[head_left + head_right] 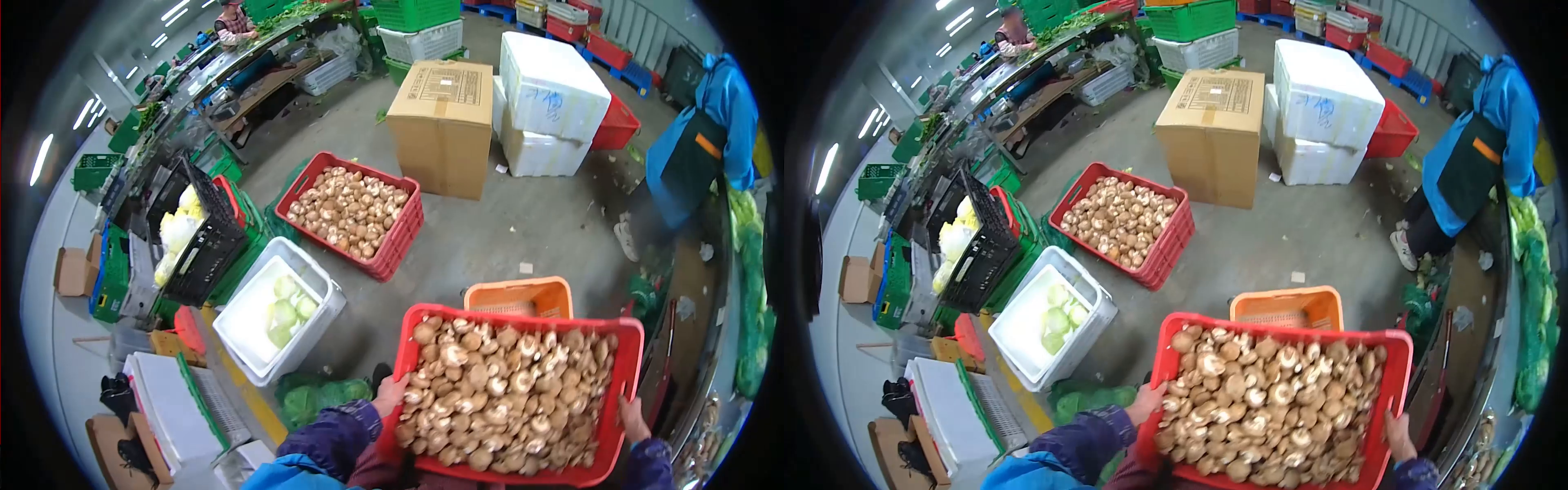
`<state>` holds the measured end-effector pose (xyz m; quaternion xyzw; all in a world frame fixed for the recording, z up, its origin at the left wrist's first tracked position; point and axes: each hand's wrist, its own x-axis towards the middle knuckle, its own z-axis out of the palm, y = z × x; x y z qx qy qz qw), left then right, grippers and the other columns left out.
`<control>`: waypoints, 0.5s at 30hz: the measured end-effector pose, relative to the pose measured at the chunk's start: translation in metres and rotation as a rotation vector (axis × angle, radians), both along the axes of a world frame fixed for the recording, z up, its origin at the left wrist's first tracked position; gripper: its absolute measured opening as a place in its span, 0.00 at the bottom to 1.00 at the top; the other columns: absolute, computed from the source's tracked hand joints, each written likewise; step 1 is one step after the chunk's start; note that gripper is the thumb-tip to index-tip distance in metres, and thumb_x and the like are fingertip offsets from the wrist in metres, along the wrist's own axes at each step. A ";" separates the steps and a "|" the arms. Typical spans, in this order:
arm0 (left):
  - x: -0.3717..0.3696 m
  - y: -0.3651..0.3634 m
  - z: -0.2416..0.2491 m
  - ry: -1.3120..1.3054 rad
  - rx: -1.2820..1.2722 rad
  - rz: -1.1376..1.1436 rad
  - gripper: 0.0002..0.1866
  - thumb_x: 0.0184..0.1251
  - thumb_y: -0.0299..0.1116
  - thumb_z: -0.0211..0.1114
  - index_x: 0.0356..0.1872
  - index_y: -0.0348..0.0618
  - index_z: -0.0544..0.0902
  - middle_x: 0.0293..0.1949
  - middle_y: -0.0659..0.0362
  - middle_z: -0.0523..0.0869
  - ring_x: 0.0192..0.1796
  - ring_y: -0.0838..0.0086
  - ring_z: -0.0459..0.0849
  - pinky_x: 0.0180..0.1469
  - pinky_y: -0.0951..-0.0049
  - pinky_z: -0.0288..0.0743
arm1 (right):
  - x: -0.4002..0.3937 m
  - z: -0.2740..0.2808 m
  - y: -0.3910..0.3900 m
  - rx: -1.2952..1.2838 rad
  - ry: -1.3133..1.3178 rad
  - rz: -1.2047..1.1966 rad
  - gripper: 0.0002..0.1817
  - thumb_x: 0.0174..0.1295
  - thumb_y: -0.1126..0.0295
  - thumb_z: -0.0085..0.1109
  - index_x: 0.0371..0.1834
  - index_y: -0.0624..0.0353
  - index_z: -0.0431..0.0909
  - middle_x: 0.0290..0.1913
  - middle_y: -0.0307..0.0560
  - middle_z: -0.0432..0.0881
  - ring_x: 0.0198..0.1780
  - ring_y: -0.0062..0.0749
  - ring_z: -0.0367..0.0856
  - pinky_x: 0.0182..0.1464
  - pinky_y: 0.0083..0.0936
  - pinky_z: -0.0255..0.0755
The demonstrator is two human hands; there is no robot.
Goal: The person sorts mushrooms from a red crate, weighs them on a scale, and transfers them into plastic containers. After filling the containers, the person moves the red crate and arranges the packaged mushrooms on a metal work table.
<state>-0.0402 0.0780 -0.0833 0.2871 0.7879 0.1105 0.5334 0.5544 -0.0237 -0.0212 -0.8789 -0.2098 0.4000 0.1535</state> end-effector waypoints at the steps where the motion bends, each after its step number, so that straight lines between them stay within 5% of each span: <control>1: -0.008 0.011 0.014 -0.019 -0.008 0.004 0.20 0.61 0.50 0.57 0.38 0.42 0.82 0.20 0.59 0.80 0.19 0.74 0.77 0.20 0.70 0.70 | -0.016 0.027 -0.001 0.005 0.042 -0.031 0.16 0.62 0.62 0.51 0.38 0.61 0.58 0.15 0.44 0.67 0.10 0.31 0.66 0.10 0.28 0.62; 3: -0.023 0.029 0.060 -0.092 0.000 0.001 0.20 0.61 0.50 0.58 0.37 0.41 0.82 0.19 0.59 0.78 0.18 0.75 0.75 0.20 0.70 0.68 | -0.056 0.085 0.013 0.018 0.113 -0.084 0.11 0.61 0.65 0.50 0.25 0.57 0.66 0.13 0.37 0.66 0.10 0.25 0.64 0.11 0.23 0.60; 6: -0.061 0.047 0.096 -0.073 -0.097 -0.052 0.21 0.58 0.50 0.60 0.38 0.40 0.82 0.21 0.57 0.80 0.23 0.74 0.78 0.24 0.71 0.70 | -0.096 0.126 0.011 0.008 0.117 -0.138 0.12 0.61 0.67 0.50 0.20 0.54 0.67 0.13 0.36 0.66 0.11 0.22 0.64 0.11 0.21 0.60; 12: -0.146 0.049 0.137 -0.042 0.121 -0.109 0.23 0.56 0.50 0.61 0.44 0.42 0.81 0.31 0.51 0.84 0.36 0.68 0.82 0.41 0.67 0.73 | -0.154 0.109 -0.004 0.151 0.128 -0.114 0.12 0.60 0.68 0.50 0.19 0.55 0.66 0.11 0.35 0.64 0.09 0.23 0.63 0.09 0.22 0.59; 15: -0.191 0.063 0.148 -0.041 0.173 -0.061 0.22 0.56 0.50 0.61 0.44 0.43 0.81 0.31 0.53 0.84 0.35 0.69 0.82 0.40 0.67 0.73 | -0.193 0.137 0.039 0.206 0.146 -0.067 0.12 0.60 0.68 0.51 0.19 0.55 0.66 0.11 0.34 0.64 0.08 0.23 0.63 0.09 0.22 0.59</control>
